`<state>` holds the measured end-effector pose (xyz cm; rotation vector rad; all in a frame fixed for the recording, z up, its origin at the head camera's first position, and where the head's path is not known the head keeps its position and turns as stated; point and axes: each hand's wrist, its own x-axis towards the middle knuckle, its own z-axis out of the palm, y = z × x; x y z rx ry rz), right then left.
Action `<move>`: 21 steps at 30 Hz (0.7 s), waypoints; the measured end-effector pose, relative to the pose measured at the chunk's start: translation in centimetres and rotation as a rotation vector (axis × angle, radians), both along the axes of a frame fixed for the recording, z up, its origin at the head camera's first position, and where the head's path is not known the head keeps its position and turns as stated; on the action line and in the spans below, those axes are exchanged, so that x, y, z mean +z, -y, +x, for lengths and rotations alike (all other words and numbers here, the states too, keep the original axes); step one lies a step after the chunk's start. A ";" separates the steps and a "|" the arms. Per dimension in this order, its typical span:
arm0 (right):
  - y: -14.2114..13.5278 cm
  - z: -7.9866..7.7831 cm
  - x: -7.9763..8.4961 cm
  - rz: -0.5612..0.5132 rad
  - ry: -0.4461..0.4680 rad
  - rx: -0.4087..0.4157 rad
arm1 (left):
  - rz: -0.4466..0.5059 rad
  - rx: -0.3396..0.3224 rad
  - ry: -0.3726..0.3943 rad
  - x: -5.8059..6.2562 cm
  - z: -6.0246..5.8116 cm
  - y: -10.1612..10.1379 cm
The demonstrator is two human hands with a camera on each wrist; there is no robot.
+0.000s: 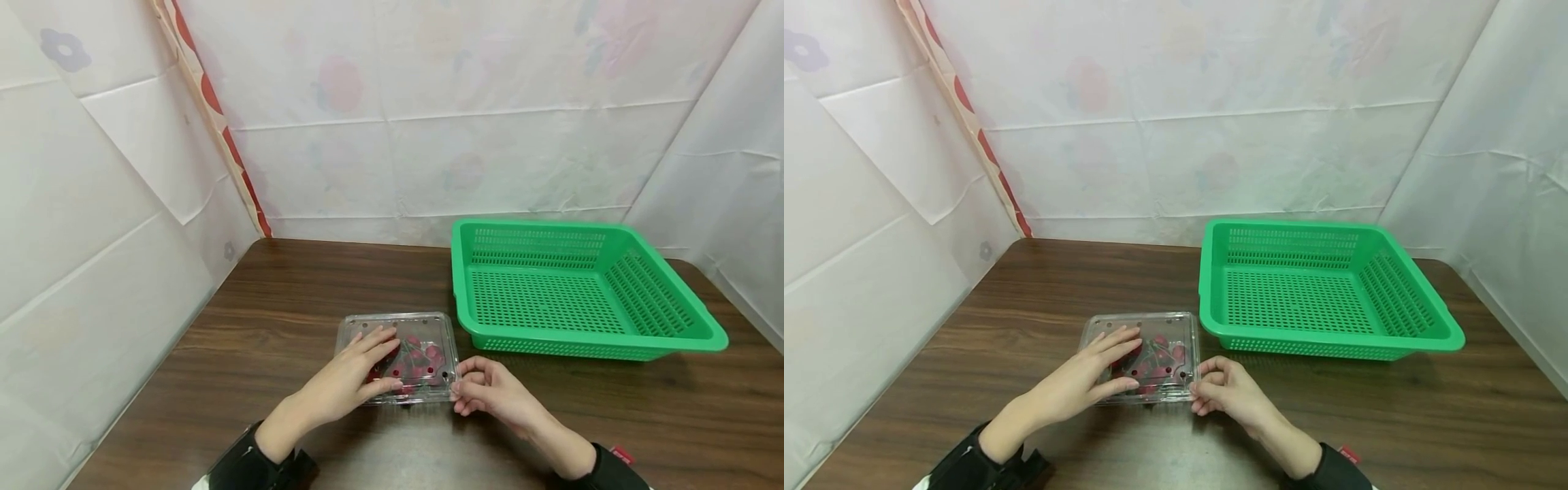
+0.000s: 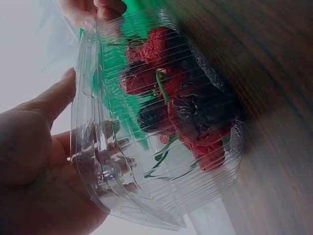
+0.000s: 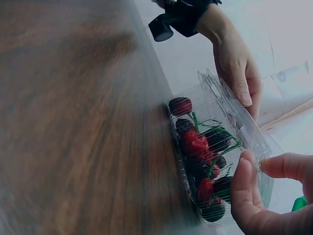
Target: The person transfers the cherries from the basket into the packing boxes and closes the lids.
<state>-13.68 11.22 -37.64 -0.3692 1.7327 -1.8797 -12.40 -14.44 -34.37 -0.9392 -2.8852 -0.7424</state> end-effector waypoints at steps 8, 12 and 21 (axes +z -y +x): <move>-0.4 0.7 0.7 0.334 -0.402 -0.066 | -0.037 -0.006 -0.041 0.2 -0.1 0.1; -1.0 1.3 1.5 0.524 -0.691 -0.163 | -0.033 -0.002 -0.047 0.5 -0.2 0.2; -2.6 1.5 4.4 0.687 -1.188 -0.339 | 0.007 0.037 -0.099 1.2 -0.3 0.5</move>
